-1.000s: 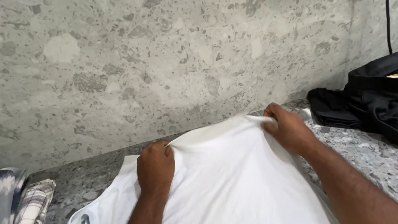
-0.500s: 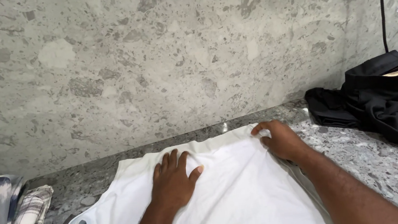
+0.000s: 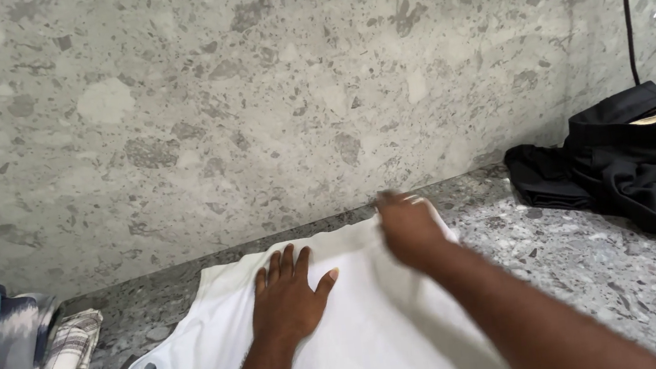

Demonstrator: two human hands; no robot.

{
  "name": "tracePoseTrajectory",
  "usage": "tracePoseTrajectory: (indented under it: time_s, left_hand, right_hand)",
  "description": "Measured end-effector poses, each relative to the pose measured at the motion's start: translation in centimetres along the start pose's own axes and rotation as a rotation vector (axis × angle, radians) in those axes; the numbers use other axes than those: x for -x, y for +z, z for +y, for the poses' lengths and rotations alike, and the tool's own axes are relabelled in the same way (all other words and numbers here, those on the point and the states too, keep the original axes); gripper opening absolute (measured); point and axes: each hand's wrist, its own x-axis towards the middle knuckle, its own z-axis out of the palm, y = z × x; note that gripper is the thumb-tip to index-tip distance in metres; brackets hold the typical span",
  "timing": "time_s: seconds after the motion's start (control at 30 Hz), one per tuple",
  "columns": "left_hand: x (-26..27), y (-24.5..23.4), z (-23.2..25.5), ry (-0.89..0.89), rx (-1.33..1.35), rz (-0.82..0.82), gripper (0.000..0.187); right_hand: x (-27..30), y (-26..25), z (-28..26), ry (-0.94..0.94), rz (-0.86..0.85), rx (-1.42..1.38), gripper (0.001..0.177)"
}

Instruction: The person folds a white tank top on a marble countertop. They smooth the fabric, fold the sides inward, fold the bottom up, and then fold the top down to create a compact rectangle before placing it on a stack of folded clothes.

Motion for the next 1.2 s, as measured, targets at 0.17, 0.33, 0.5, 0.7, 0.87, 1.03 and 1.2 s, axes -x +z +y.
tracePoseTrajectory:
  time_s: [0.17,0.33,0.5,0.7,0.87,1.03,1.2]
  left_hand:
    - [-0.6,1.1,-0.5,0.006,-0.048,0.011,0.078]
    - [-0.1,0.1,-0.1,-0.013,-0.048,0.009,0.077]
    - [0.5,-1.0,0.3,-0.037,-0.027,-0.033,0.083]
    - [0.2,-1.4,0.8,-0.096,-0.032,-0.094,0.088]
    - [0.1,-1.3,0.7,-0.091,-0.031,-0.081,0.088]
    - [-0.2,-0.9,0.3,-0.072,-0.008,-0.050,0.088]
    - [-0.3,-0.5,0.3,0.045,0.016,0.086,0.082]
  right_hand:
    - [3.3,2.2,-7.1,-0.224,-0.062,-0.250,0.057]
    - [3.8,0.8,-5.5,-0.221,-0.181,-0.178,0.078]
    - [3.0,0.1,0.1,-0.002,-0.277,-0.021,0.092]
    - [2.8,-0.3,3.3,0.174,-0.280,0.041,0.099]
    - [2.8,-0.6,4.1,0.100,-0.241,-0.066,0.085]
    - [3.5,-2.1,6.8,0.364,0.005,-0.765,0.058]
    - [5.9,-6.5,10.1,0.541,-0.160,-0.259,0.043]
